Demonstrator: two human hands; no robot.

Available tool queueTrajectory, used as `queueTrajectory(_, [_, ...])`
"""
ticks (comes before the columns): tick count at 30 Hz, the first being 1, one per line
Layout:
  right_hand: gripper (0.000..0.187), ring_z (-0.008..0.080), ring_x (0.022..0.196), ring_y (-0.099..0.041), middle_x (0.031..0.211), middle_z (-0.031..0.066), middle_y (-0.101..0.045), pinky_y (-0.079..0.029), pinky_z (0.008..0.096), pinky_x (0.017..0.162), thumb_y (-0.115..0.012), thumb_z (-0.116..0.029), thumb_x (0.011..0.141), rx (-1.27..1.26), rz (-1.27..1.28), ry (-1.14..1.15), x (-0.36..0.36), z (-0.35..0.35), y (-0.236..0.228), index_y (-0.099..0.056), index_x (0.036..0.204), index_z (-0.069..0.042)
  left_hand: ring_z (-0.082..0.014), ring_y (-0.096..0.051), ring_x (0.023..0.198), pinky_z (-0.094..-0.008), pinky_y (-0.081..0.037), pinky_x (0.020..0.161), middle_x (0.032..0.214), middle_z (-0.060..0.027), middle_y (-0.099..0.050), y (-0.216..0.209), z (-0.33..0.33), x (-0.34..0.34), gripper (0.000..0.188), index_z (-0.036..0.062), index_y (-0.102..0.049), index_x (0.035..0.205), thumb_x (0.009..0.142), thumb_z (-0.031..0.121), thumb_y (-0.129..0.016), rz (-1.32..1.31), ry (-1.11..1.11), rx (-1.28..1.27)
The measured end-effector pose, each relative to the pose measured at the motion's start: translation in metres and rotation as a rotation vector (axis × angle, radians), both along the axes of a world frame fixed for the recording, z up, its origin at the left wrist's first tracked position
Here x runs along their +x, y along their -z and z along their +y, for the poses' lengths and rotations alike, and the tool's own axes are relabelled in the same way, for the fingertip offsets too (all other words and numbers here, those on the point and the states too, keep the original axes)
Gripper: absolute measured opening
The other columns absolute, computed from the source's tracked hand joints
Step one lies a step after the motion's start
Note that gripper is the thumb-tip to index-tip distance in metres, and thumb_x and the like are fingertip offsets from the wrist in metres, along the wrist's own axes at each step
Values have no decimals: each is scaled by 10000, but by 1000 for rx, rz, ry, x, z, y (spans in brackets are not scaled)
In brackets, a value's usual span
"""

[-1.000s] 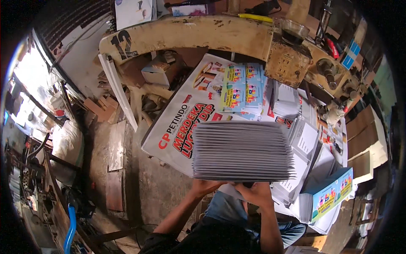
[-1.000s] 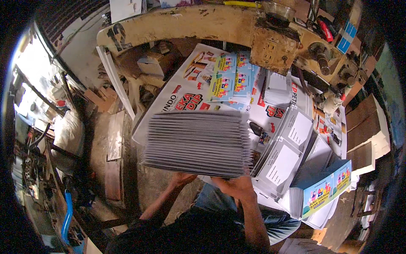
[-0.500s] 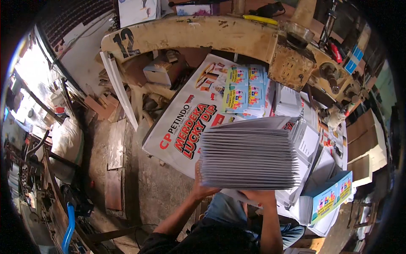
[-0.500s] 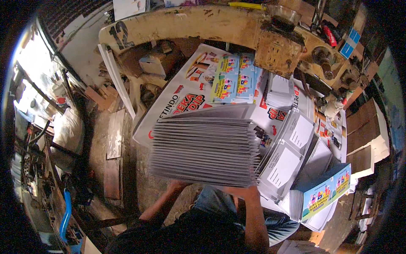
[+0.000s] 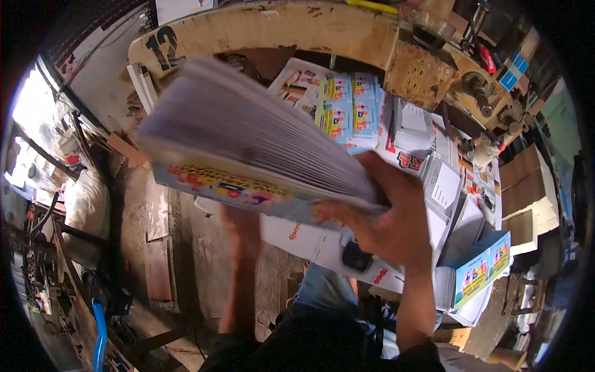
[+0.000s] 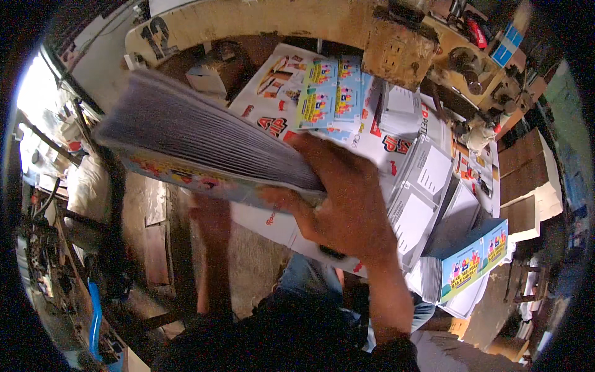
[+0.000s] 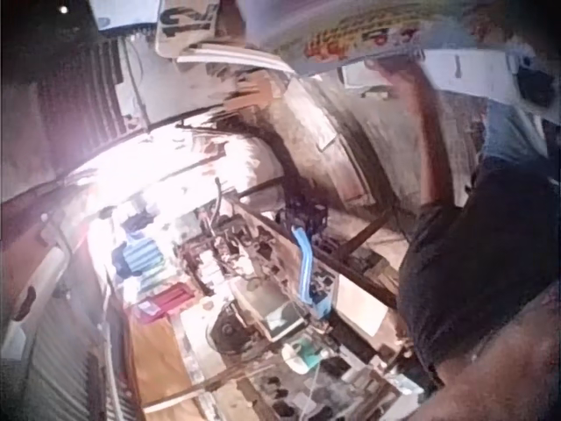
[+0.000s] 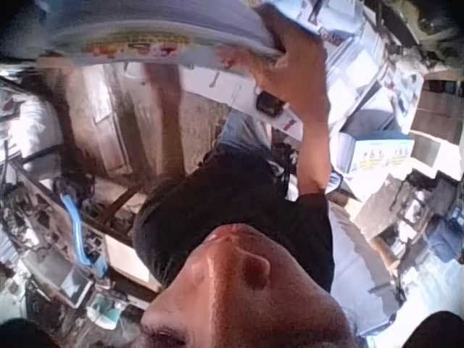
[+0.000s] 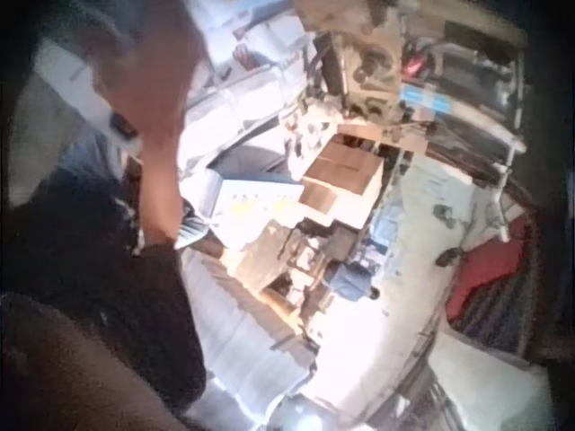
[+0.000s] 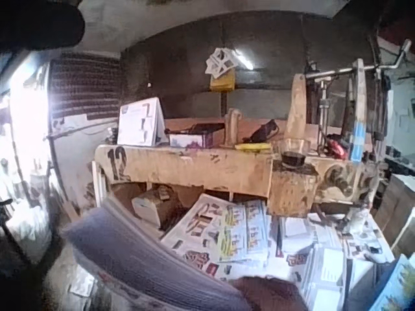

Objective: The person organizes printed booklets by repeatedly picking up stacks, fanning and aligning the pages, folding them, and stacking them on the table by hand.

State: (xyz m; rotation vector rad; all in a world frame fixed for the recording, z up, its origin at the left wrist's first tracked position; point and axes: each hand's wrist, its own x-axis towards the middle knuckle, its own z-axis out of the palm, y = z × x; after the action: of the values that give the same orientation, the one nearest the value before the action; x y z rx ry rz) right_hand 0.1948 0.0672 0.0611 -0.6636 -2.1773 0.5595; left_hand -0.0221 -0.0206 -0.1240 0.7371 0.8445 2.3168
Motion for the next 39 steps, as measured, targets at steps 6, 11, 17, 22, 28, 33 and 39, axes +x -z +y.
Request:
queueTrajectory(6, [654,328,1058,-636,1102,172,-672,-476,421,915,-880,-280,640,186,-400,-52,-20,20,5,-618,1190,-44,-293,-393,1376,-479,-317,1140,1515,-155,-373,-12,-30,-69,1145,63,-255,1523,682,599,-817,566,-160,-138])
queueTrajectory(11, [674,330,1169,-557,1160,163,-603,-399,446,999,-784,-236,710,262,-519,-111,-32,26,96,-521,1290,-12,-247,-530,1229,-400,-466,1015,1376,-132,-497,8,-5,-60,1095,36,-402,1400,499,230,-993,801,20,-327])
queueTrajectory(17, [557,325,982,-649,1038,136,-687,-472,426,907,-857,-262,658,98,-589,-74,-49,53,70,-664,1142,-67,-172,-661,928,-332,-546,852,984,-60,-691,-6,0,-43,651,21,-559,1137,621,125,-943,486,-81,-641])
queueTrajectory(22, [564,327,945,-627,971,109,-655,-448,461,902,-830,-340,660,259,-356,-77,-31,32,22,-646,1116,-62,-182,-671,932,-314,-561,840,1026,-87,-680,-45,-18,-33,630,14,-558,1091,600,85,-947,400,-187,-440])
queueTrajectory(28, [915,319,1170,-527,1173,156,-580,-345,480,1064,-895,-352,548,369,-563,-29,-38,50,88,-506,1306,-17,-215,-608,1098,-365,-542,943,1185,-106,-613,-7,-20,-36,985,4,-443,1359,530,81,-970,355,226,-722])
queueTrajectory(33, [1156,332,1263,-491,1301,177,-555,-328,448,1120,-942,-401,453,43,-619,-134,0,72,62,-413,1423,-60,-229,-613,1090,-374,-531,957,1190,-104,-619,6,-22,-45,984,5,-446,1340,519,117,-976,782,35,-501])
queueTrajectory(39, [1276,313,1411,-358,1470,170,-435,-245,395,1186,-975,-432,402,-529,-453,-176,59,95,77,-355,1467,-103,-179,-647,952,-320,-517,847,1037,-86,-678,-2,-16,-55,618,-7,-541,1244,727,118,-855,827,34,-617])
